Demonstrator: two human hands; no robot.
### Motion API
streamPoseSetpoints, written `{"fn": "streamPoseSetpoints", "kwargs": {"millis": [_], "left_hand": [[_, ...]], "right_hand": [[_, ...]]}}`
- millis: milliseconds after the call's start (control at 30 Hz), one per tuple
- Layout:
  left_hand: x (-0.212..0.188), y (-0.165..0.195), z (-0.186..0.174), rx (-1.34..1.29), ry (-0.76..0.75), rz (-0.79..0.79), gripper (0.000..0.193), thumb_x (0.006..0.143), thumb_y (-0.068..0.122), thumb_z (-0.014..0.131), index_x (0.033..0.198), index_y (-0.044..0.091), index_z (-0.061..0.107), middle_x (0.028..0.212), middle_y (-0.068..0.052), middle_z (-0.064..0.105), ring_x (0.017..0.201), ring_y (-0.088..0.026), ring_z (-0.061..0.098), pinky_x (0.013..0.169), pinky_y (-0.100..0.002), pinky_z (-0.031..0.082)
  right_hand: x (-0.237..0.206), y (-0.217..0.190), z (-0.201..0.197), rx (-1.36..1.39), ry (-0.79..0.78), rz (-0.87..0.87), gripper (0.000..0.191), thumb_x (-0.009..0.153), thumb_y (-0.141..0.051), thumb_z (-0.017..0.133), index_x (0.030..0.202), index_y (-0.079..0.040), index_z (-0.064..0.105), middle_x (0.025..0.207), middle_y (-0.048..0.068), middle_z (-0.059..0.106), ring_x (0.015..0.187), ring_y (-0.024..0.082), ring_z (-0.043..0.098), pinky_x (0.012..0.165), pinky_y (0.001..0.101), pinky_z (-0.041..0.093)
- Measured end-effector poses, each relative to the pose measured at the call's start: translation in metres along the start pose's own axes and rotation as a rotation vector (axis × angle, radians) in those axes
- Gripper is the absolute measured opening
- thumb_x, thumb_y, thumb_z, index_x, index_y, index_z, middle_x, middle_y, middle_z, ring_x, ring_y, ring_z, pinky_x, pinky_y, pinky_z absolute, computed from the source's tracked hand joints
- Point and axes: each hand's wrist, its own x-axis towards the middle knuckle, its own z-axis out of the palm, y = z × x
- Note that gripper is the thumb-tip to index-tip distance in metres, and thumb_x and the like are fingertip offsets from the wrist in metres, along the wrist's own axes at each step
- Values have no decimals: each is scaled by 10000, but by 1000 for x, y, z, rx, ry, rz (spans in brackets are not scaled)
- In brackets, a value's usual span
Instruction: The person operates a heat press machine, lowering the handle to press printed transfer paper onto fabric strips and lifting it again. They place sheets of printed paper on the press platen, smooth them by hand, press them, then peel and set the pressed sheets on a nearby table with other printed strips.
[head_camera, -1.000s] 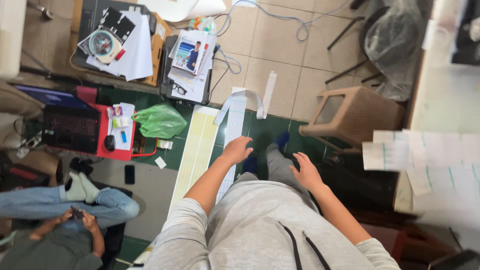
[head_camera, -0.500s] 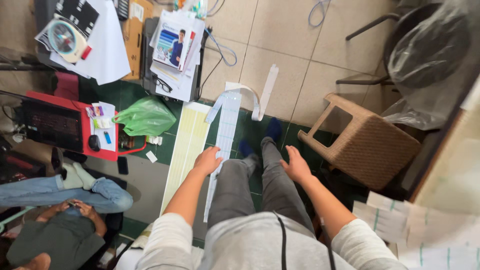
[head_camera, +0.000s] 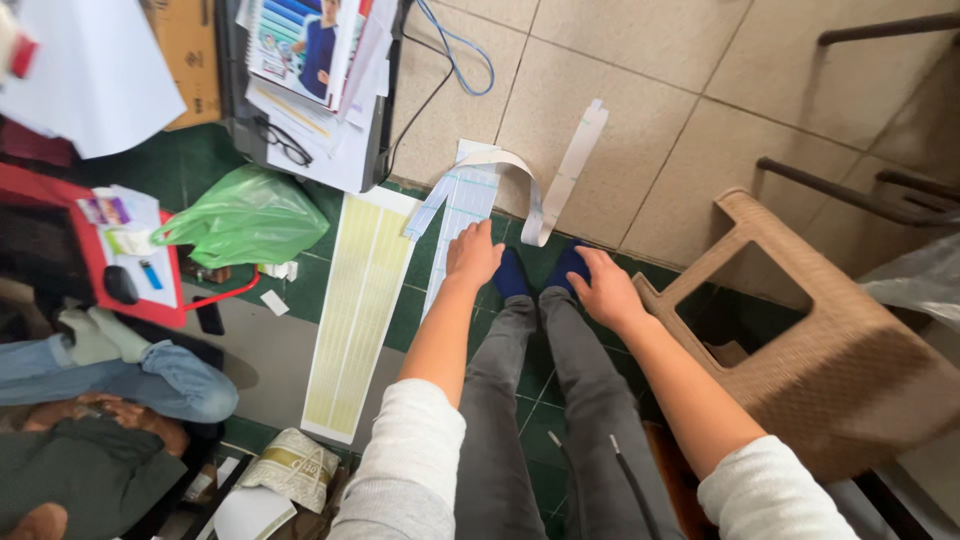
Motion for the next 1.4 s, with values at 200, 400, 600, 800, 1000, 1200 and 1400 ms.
{"fn": "streamPoseSetpoints", "kwargs": {"millis": [200, 400, 600, 800, 1000, 1200, 1400], "left_hand": [[99, -38, 61, 148, -114, -3, 428, 929, 299, 728, 1255, 58, 591, 1270, -138, 618, 1215, -330, 587, 1004, -487, 478], [187, -76, 122, 394, -18, 167, 375, 961, 130, 565, 1330, 65, 575, 1448, -114, 542, 1346, -272, 502, 1037, -477, 451], [211, -88, 150, 438, 125, 335, 482, 952, 132, 513, 1429, 63, 529, 1465, -105, 520, 1428, -272, 427, 1013, -489, 443], [208, -76, 128, 539, 113, 376, 438, 932, 162, 540, 1363, 98, 590, 1304, -110, 604, 1301, -285, 517, 1064, -498, 402], [188, -69, 98, 607, -86, 344, 224, 929, 133, 578, 1028, 116, 778, 1188, -80, 684, 1190, -255, 588, 1070, -479, 352], [123, -67, 66, 531, -174, 423, 214, 909, 97, 557, 917, 139, 767, 932, -86, 769, 1018, -269, 691, 1148, -572, 291], [23, -52, 30, 447, -69, 551, 142, 924, 86, 534, 922, 116, 673, 874, -110, 749, 859, -293, 734, 902, -505, 452]], "right_hand": [[61, 18, 59, 212, -77, 39, 440, 934, -176, 702, 1341, -48, 591, 1305, 161, 648, 1098, 321, 673, 934, 402, 545], [111, 60, 108, 200, -40, 196, 461, 927, -186, 717, 1356, -62, 603, 1290, 151, 658, 1106, 308, 682, 942, 402, 544], [131, 85, 126, -19, -238, 154, 546, 902, -273, 718, 1371, -41, 562, 1368, 192, 591, 1201, 407, 595, 984, 461, 492], [143, 76, 134, -15, -256, 237, 542, 926, -302, 679, 1390, -56, 548, 1398, 178, 579, 1223, 401, 589, 1005, 467, 485], [129, 76, 142, -7, -198, 166, 524, 923, -295, 684, 1367, -45, 561, 1396, 178, 590, 1235, 397, 588, 1008, 463, 485], [66, 68, 133, -17, -240, 236, 500, 919, -296, 678, 1363, -89, 579, 1356, 155, 621, 1161, 399, 627, 972, 456, 519], [-9, 15, 97, -20, -259, 149, 486, 877, -264, 703, 1321, -91, 606, 1319, 150, 641, 1167, 393, 631, 974, 454, 525]]}}
